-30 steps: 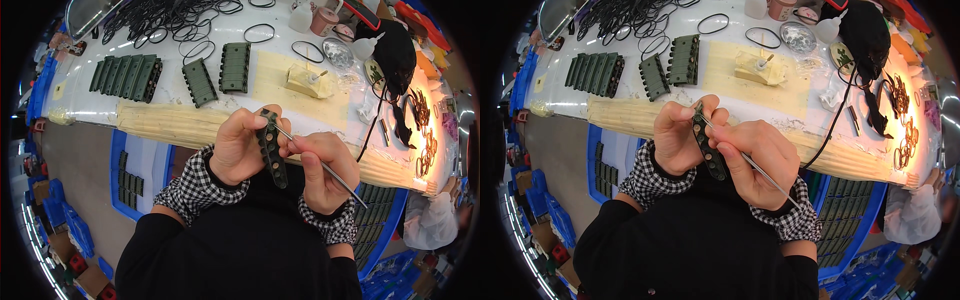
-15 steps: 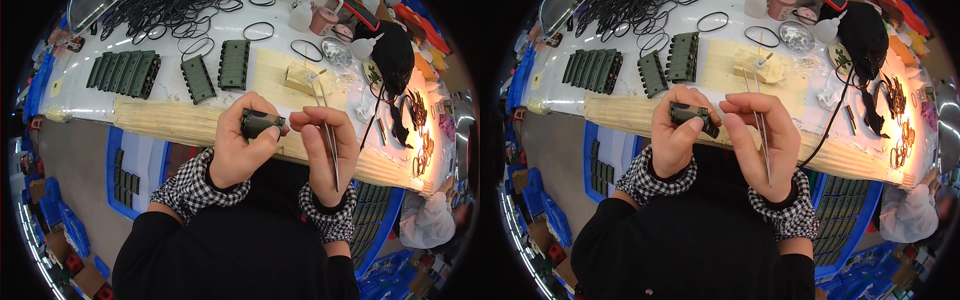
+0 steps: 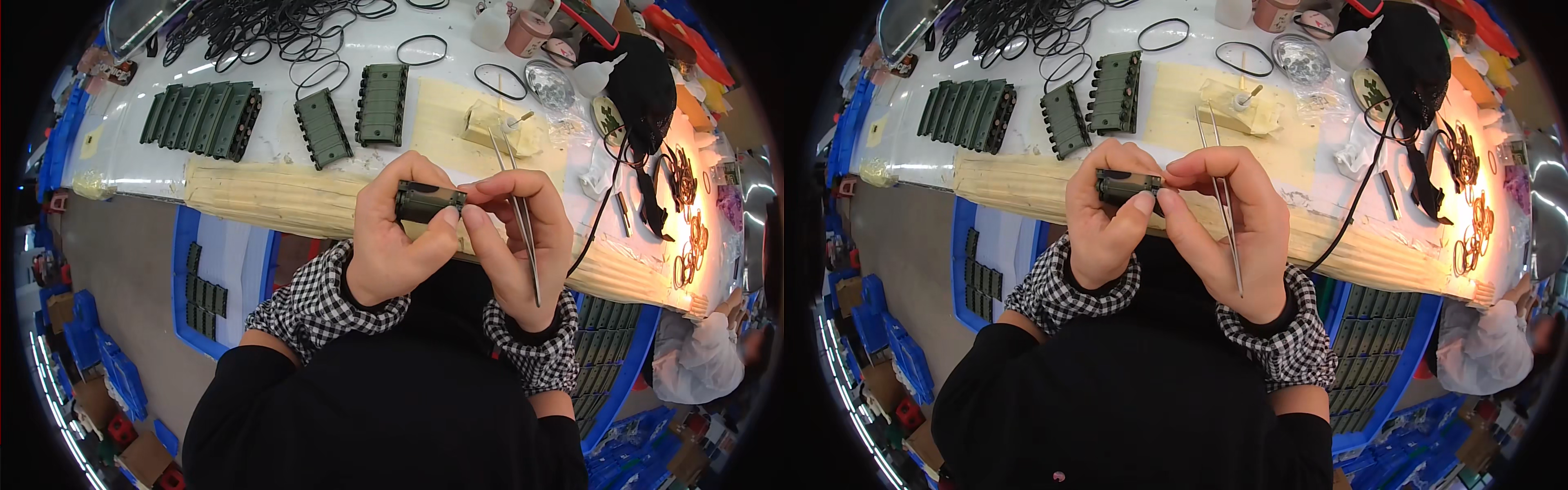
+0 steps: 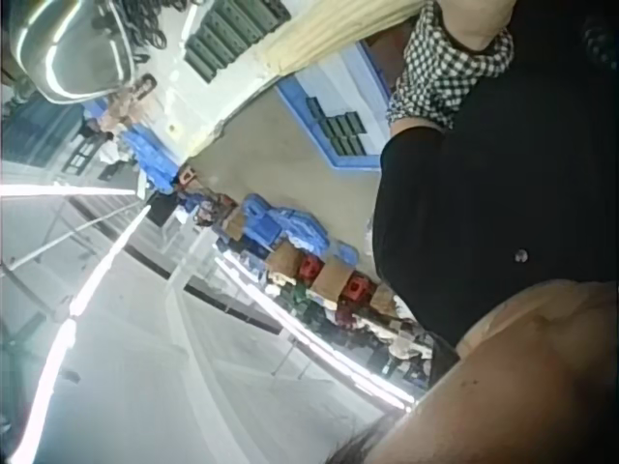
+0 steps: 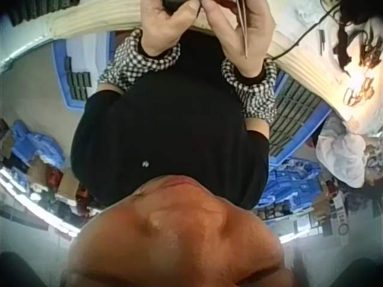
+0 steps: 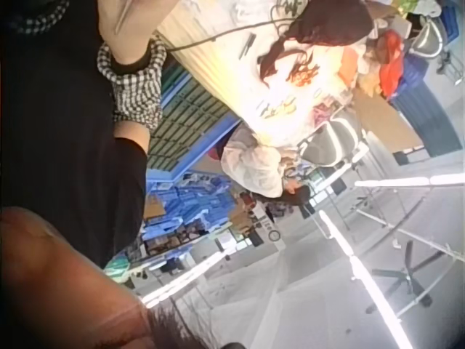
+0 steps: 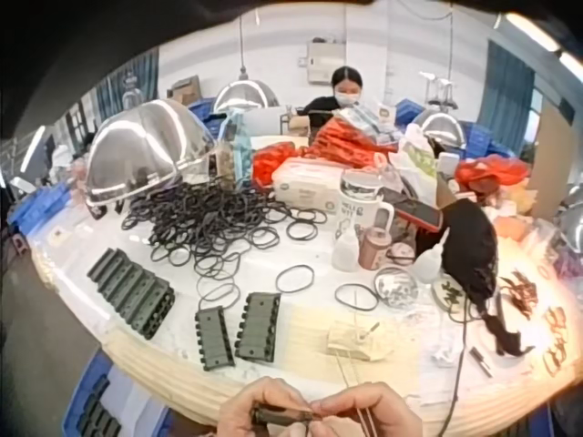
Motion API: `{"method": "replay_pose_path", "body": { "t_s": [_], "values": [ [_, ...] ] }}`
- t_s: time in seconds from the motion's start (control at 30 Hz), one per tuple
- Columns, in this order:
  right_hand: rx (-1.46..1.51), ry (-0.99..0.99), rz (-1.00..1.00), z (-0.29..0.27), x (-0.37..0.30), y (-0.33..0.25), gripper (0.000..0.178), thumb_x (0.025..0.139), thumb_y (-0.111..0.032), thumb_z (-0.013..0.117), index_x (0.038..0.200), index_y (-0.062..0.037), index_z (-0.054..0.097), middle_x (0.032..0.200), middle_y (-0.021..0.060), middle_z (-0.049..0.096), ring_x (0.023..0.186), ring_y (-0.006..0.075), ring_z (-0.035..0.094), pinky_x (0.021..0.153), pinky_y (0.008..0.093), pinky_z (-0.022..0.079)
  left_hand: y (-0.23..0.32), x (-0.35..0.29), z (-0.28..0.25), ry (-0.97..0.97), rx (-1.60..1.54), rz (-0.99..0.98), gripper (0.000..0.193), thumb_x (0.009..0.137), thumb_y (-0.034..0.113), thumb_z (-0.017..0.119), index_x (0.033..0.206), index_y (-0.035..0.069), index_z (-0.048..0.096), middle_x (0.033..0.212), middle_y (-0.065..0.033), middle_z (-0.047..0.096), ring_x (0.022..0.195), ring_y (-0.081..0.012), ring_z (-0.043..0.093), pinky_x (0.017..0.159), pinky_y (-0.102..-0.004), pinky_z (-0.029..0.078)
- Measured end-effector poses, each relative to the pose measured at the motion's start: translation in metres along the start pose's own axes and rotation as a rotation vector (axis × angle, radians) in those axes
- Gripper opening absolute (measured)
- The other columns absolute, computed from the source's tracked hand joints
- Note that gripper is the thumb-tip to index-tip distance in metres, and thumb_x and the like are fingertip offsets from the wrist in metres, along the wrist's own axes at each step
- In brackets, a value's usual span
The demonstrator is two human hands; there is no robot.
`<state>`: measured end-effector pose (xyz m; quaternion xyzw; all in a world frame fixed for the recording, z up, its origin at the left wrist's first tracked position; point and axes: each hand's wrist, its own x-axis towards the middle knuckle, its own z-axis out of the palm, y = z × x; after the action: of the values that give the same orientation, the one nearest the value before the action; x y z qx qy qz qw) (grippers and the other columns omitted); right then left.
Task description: Assemble small plastic components by inserting wires into casings using tweezers.
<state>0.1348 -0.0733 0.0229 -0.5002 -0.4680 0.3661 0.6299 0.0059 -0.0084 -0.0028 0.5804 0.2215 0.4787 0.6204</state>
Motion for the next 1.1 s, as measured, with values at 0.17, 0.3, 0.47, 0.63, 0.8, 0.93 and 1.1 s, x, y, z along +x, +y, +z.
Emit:
{"method": "replay_pose_path", "body": {
  "t_s": [0.17, 0.3, 0.47, 0.63, 0.8, 0.93, 1.1],
  "values": [
    [-0.125, 0.013, -0.106, 0.004, -0.001, 0.008, 0.019, 0.082, 0.001, 0.066, 0.098, 0.0022, 0.055, 0.088, 0.0053, 0.061, 0.083, 0.0111, 0.059, 0.079, 0.0245, 0.048, 0.000, -0.005, 0.002, 0.032, -0.028, -0.051, 0.012, 0.079, 0.001, 0.060, 0.087, 0.002, 0.051, 0.074, 0.0018, 0.053, 0.066, -0.0016, 0.045, 0.061, -0.0194, 0.040],
    [-0.151, 0.028, -0.135, 0.004, -0.002, 0.012, 0.020, 0.082, 0.001, 0.066, 0.098, 0.0020, 0.055, 0.088, 0.0046, 0.061, 0.082, 0.0110, 0.059, 0.077, 0.0249, 0.049, -0.002, -0.006, 0.003, 0.039, -0.098, -0.069, 0.011, 0.080, 0.001, 0.059, 0.088, 0.002, 0.051, 0.072, 0.0030, 0.052, 0.065, -0.0015, 0.043, 0.058, -0.0197, 0.038],
    [0.026, 0.010, -0.003, 0.001, 0.002, 0.006, 0.020, 0.083, 0.003, 0.066, 0.099, 0.0021, 0.054, 0.088, 0.0042, 0.061, 0.085, 0.0107, 0.059, 0.080, 0.0244, 0.048, -0.001, -0.002, -0.003, -0.031, -0.204, -0.181, 0.008, 0.083, 0.004, 0.056, 0.088, 0.002, 0.051, 0.074, 0.0030, 0.052, 0.066, -0.0019, 0.042, 0.058, -0.0202, 0.036],
    [0.105, -0.023, 0.115, -0.006, 0.002, 0.005, 0.016, 0.087, 0.001, 0.061, 0.101, 0.0020, 0.055, 0.094, 0.0054, 0.061, 0.090, 0.0108, 0.059, 0.083, 0.0256, 0.048, 0.008, 0.003, 0.000, -0.015, -0.265, -0.260, 0.006, 0.085, 0.006, 0.051, 0.089, 0.002, 0.051, 0.075, 0.0029, 0.051, 0.069, -0.0028, 0.041, 0.062, -0.0211, 0.035],
    [0.118, -0.021, 0.091, -0.007, 0.003, 0.008, 0.014, 0.088, 0.001, 0.060, 0.102, 0.0013, 0.055, 0.095, 0.0053, 0.060, 0.091, 0.0110, 0.060, 0.084, 0.0257, 0.048, 0.007, 0.003, -0.004, -0.045, -0.224, -0.288, 0.004, 0.085, 0.004, 0.049, 0.089, 0.003, 0.050, 0.075, 0.0033, 0.049, 0.068, -0.0031, 0.039, 0.061, -0.0209, 0.034],
    [0.109, -0.011, 0.118, -0.006, 0.005, 0.008, 0.014, 0.088, 0.001, 0.060, 0.102, 0.0009, 0.055, 0.094, 0.0049, 0.060, 0.091, 0.0103, 0.059, 0.085, 0.0255, 0.048, 0.009, 0.004, -0.005, -0.052, -0.213, -0.309, 0.004, 0.087, 0.005, 0.050, 0.090, 0.002, 0.049, 0.076, 0.0039, 0.048, 0.069, -0.0026, 0.038, 0.061, -0.0203, 0.033],
    [0.088, 0.003, 0.115, -0.006, 0.006, 0.008, 0.016, 0.088, 0.001, 0.061, 0.102, 0.0008, 0.055, 0.094, 0.0042, 0.059, 0.090, 0.0095, 0.058, 0.083, 0.0248, 0.048, 0.011, 0.003, -0.003, -0.090, -0.204, -0.291, 0.004, 0.090, 0.005, 0.050, 0.093, 0.002, 0.049, 0.079, 0.0044, 0.048, 0.071, -0.0023, 0.037, 0.062, -0.0201, 0.033]
  ]
}}
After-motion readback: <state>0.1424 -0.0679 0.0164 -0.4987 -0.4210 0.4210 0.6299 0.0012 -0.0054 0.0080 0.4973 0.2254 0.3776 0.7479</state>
